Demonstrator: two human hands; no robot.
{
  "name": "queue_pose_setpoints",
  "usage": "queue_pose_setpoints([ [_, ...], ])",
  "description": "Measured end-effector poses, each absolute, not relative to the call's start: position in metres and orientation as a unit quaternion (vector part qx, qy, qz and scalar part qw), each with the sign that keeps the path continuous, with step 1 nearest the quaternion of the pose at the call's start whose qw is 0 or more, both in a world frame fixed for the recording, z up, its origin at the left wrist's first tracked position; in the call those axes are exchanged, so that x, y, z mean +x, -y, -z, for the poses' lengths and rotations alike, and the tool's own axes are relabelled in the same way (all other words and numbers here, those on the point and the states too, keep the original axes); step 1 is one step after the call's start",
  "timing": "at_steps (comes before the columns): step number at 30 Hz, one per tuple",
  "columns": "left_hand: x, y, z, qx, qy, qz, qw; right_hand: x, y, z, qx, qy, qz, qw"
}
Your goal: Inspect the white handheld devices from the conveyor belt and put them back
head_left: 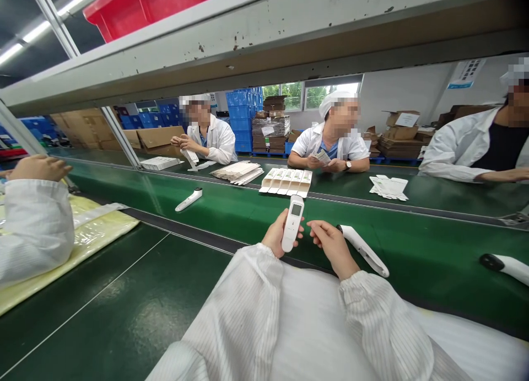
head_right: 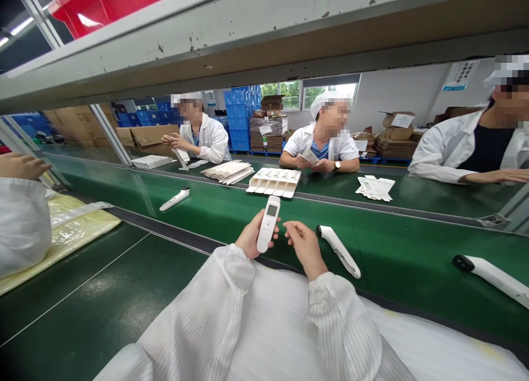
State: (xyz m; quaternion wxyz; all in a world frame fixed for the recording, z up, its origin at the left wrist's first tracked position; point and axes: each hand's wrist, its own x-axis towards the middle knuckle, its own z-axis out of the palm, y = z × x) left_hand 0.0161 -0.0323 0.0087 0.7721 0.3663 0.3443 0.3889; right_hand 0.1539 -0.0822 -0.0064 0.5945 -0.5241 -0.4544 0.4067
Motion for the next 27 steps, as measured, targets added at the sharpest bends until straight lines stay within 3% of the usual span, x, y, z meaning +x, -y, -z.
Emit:
queue_pose_setpoints([
  [5, 0.025, 0.037, -0.005, 0.361, -0.348, -0.408, 0.763, 0.152, 0.082, 0.006, -0.521, 0.465, -0.394, 0.597],
  [11, 0.029, 0.041, -0.002, 0.379, -0.29, -0.426, 0.769, 0.15, 0.082, 0.008, -0.475, 0.455, -0.472, 0.587],
  [27, 0.019, 0.034, 0.0, 0.351, -0.369, -0.429, 0.746, 0.152, 0.083, 0.011, -0.448, 0.433, -0.55, 0.556],
])
